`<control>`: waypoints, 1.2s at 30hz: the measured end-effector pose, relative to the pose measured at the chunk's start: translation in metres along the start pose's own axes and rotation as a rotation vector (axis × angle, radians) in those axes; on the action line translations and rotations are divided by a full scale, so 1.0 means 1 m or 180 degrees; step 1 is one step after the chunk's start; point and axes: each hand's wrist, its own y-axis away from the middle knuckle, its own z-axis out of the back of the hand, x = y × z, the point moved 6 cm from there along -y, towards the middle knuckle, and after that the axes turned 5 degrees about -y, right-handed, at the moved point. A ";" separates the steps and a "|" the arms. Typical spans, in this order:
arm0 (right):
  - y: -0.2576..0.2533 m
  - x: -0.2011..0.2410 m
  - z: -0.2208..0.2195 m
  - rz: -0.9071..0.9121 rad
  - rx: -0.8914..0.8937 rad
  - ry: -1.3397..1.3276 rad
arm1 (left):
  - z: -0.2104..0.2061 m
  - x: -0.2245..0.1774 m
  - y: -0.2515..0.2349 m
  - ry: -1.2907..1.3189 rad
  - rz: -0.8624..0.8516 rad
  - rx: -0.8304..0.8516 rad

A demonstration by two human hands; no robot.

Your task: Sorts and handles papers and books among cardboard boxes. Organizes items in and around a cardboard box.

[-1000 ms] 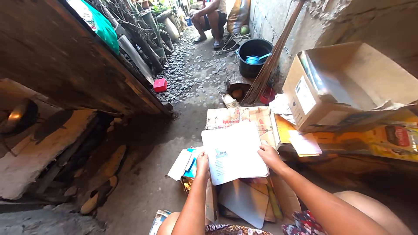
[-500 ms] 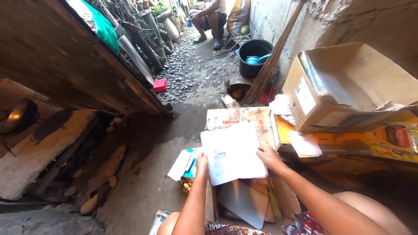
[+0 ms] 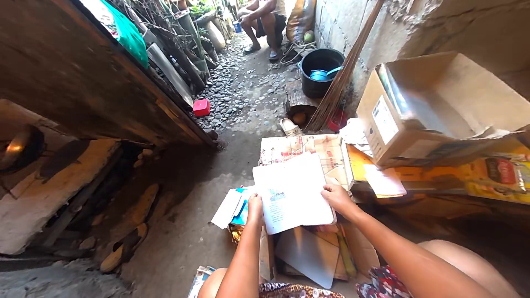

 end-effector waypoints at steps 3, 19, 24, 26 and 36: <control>0.001 0.001 -0.001 -0.0015 0.0033 0.0002 | 0.000 0.000 -0.001 -0.0059 0.0001 0.0000; 0.003 0.004 -0.001 0.0065 0.0087 -0.0023 | -0.001 0.001 -0.005 -0.0074 0.0013 -0.0022; 0.008 0.011 -0.009 0.0340 0.0314 -0.0172 | -0.002 0.002 -0.005 -0.0041 0.0022 0.0000; 0.011 0.014 -0.015 0.0443 0.0410 -0.0234 | -0.002 0.002 -0.006 -0.0151 0.0002 -0.0004; 0.021 0.030 -0.048 0.0962 0.1059 -0.0021 | -0.004 0.007 -0.011 -0.0208 -0.0031 0.0028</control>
